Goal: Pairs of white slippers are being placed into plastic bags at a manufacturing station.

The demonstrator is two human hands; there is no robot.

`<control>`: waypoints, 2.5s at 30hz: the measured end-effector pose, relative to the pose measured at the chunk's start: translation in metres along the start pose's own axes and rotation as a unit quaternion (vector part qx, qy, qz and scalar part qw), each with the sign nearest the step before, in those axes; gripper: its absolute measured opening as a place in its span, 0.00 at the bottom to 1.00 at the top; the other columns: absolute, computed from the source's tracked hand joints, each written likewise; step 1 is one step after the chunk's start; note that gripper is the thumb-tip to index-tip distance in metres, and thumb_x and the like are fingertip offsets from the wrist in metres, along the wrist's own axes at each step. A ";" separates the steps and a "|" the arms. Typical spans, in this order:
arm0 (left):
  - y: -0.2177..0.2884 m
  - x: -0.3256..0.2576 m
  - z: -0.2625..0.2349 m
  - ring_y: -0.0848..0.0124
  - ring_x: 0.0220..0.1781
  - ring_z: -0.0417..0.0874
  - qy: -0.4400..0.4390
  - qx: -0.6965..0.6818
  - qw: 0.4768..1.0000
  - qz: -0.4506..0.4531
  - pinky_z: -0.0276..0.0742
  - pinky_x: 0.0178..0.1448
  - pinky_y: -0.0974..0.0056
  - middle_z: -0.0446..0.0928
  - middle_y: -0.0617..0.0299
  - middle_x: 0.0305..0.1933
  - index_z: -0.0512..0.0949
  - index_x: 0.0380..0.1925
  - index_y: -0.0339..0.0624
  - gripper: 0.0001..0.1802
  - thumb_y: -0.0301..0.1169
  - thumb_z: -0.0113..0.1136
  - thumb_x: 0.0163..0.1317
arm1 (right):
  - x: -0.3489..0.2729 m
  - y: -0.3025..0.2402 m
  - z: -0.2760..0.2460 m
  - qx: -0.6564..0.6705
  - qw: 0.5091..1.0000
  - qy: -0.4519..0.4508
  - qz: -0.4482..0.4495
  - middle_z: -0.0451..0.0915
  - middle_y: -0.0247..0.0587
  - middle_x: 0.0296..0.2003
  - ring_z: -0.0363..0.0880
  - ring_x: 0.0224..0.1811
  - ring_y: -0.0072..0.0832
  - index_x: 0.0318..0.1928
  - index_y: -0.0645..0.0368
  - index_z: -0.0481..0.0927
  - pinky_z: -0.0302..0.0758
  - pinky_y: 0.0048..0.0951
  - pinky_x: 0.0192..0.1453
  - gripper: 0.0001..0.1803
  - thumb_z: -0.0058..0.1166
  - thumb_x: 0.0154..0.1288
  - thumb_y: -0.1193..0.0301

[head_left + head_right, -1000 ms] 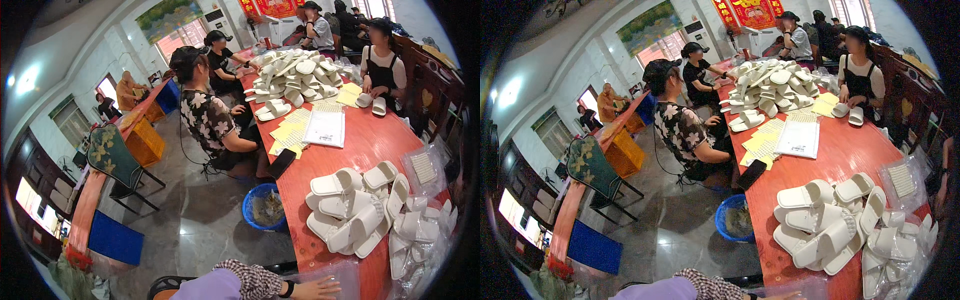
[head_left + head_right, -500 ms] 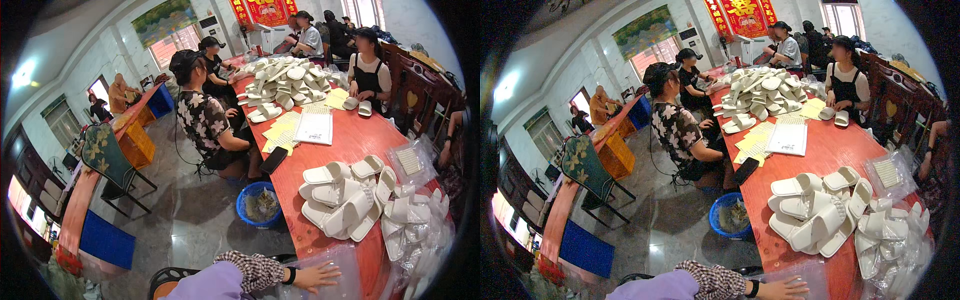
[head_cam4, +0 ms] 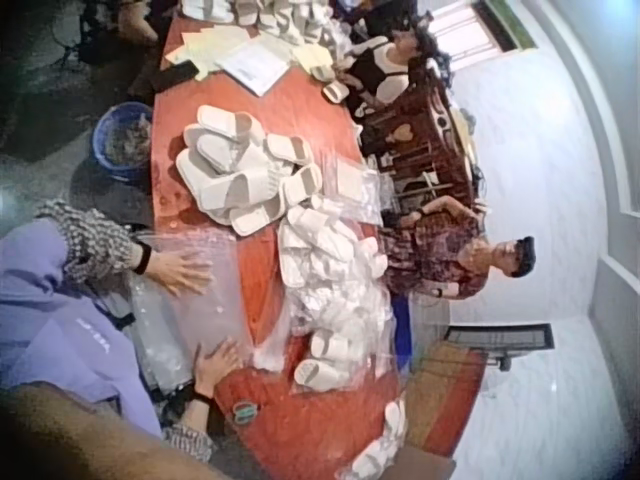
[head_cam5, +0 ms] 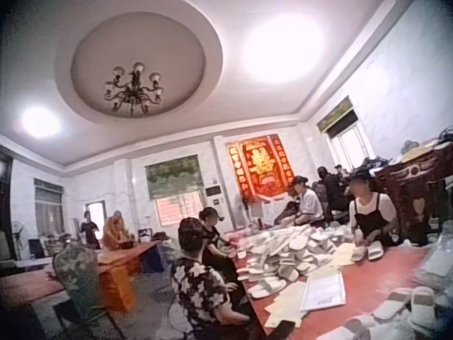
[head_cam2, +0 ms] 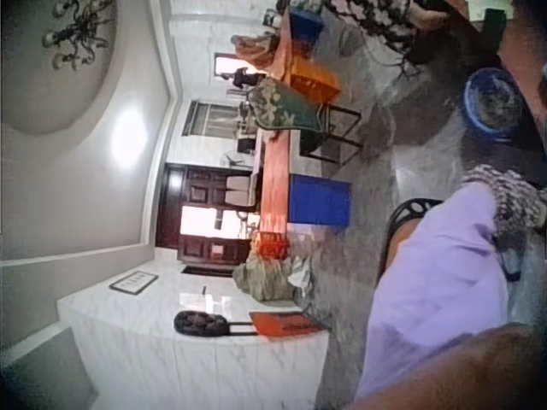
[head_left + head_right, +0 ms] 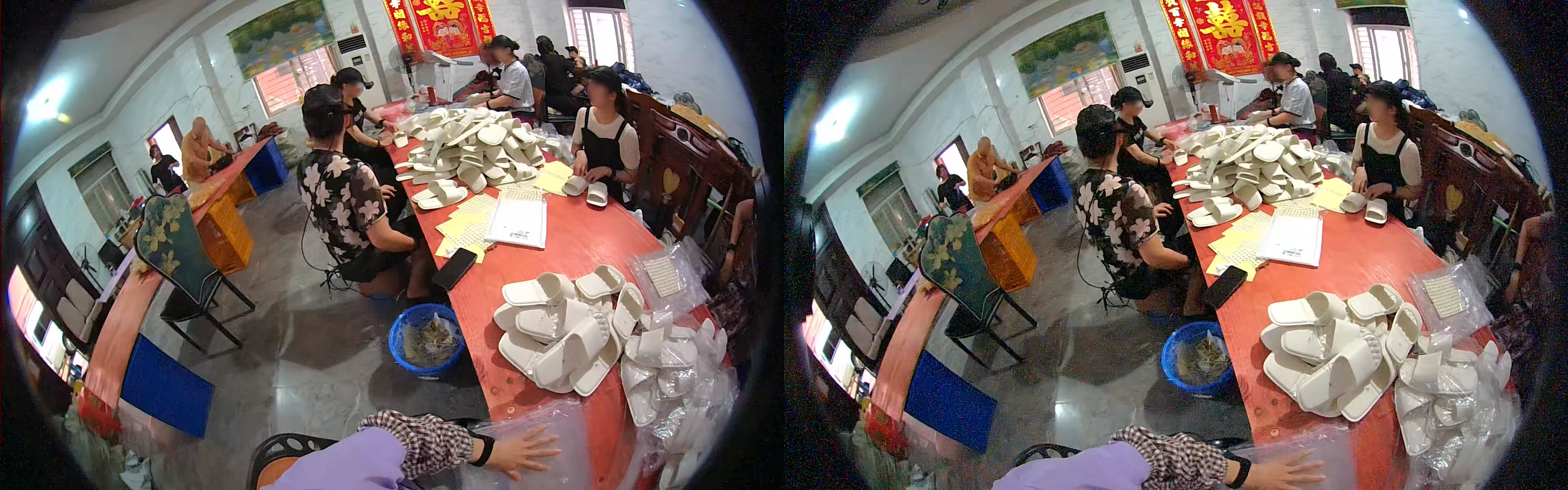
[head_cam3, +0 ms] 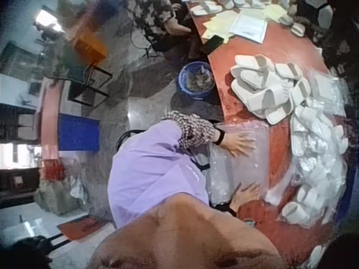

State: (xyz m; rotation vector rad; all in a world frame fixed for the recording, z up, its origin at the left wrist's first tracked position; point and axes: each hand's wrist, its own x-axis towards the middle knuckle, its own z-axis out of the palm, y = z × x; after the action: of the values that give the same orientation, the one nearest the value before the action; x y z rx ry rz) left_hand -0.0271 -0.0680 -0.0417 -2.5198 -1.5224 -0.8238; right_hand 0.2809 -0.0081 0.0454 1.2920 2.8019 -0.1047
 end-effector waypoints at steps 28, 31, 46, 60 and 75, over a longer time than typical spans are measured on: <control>0.025 0.047 -0.041 0.56 0.61 0.68 -0.215 -0.128 0.966 -0.070 0.67 0.60 0.50 0.65 0.58 0.64 0.68 0.64 0.55 0.37 0.39 0.68 0.51 | 0.007 0.046 0.001 0.270 0.955 0.119 -0.009 0.70 0.56 0.62 0.68 0.64 0.49 0.62 0.59 0.72 0.65 0.44 0.68 0.28 0.57 0.66 0.60; 0.025 0.046 -0.047 0.56 0.60 0.68 -0.192 -0.125 0.970 -0.077 0.66 0.61 0.51 0.66 0.59 0.63 0.68 0.63 0.55 0.37 0.37 0.69 0.50 | 0.023 0.066 -0.035 0.396 0.880 0.185 0.185 0.81 0.51 0.48 0.79 0.52 0.40 0.51 0.63 0.80 0.73 0.33 0.55 0.16 0.55 0.67 0.67; 0.023 0.046 -0.050 0.54 0.57 0.68 -0.215 -0.139 0.960 -0.116 0.67 0.62 0.51 0.65 0.58 0.61 0.69 0.62 0.57 0.36 0.37 0.70 0.50 | 0.121 0.171 -0.007 -0.003 0.904 0.218 0.369 0.33 0.52 0.76 0.33 0.77 0.59 0.76 0.49 0.44 0.43 0.74 0.70 0.57 0.69 0.51 0.63; 0.022 0.041 -0.049 0.57 0.59 0.68 -0.186 -0.157 0.963 -0.113 0.66 0.60 0.52 0.66 0.61 0.62 0.69 0.62 0.57 0.35 0.39 0.69 0.51 | 0.095 0.254 -0.063 -0.151 0.926 0.193 0.288 0.61 0.63 0.65 0.69 0.59 0.58 0.67 0.53 0.65 0.75 0.50 0.56 0.31 0.48 0.62 0.78; 0.014 0.031 -0.039 0.53 0.62 0.65 -0.162 -0.156 0.970 -0.089 0.63 0.64 0.50 0.64 0.57 0.64 0.68 0.64 0.56 0.35 0.39 0.66 0.54 | 0.015 0.059 -0.316 0.222 0.948 0.227 0.033 0.71 0.56 0.63 0.72 0.65 0.43 0.53 0.60 0.79 0.68 0.41 0.68 0.21 0.54 0.58 0.73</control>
State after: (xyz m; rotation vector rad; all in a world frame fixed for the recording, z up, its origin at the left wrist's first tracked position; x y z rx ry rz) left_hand -0.0195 -0.0639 0.0089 -2.8952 -1.8715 -0.7528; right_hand 0.3096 0.0685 0.3566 1.6891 3.2399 -0.5306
